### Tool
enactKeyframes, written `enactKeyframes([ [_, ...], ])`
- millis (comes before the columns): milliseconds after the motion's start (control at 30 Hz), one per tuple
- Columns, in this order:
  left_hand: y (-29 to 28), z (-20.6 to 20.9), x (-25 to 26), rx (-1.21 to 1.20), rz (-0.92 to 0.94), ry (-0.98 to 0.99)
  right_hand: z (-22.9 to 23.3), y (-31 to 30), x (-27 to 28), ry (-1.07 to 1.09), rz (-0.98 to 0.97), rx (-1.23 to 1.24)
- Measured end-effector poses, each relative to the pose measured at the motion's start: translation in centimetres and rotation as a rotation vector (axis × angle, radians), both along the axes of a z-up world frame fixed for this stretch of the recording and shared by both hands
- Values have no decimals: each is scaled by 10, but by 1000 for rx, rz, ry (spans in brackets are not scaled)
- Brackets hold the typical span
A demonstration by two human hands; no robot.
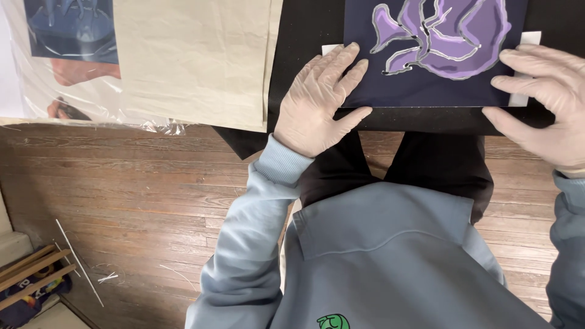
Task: Aligning an art print on a backing board and securing it with clamps for mounting or framing.
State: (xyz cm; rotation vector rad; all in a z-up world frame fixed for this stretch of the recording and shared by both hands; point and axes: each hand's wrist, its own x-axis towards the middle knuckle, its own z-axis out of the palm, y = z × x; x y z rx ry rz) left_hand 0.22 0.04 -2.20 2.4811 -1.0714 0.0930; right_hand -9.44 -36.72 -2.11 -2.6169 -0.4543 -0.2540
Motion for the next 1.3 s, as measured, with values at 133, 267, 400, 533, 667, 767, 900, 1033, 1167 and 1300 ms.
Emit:
enactKeyframes([
  [133,0,0,-1,-5,-7,-37,17,9,11,20,28,36],
  [267,-1,5,-1,7,-2,-40,43,24,21,-31,111,-55],
  [400,-2,14,0,78,-19,-69,57,31,25,-143,197,-233],
  [533,-7,30,0,216,-52,-136,61,31,26,-132,186,-321],
  [667,-8,37,2,223,-56,-148,64,32,30,-93,192,-343],
  [767,-9,42,1,242,-59,-143,67,35,30,-54,196,-366],
  [900,-13,40,4,226,-106,-229,65,32,32,25,179,-384],
  [1033,-18,43,12,277,-167,-205,70,35,39,88,158,-382],
  [1167,-19,50,18,268,-200,-141,67,32,40,89,170,-369],
  [1300,-29,70,23,260,-238,-133,70,34,43,70,201,-339],
])
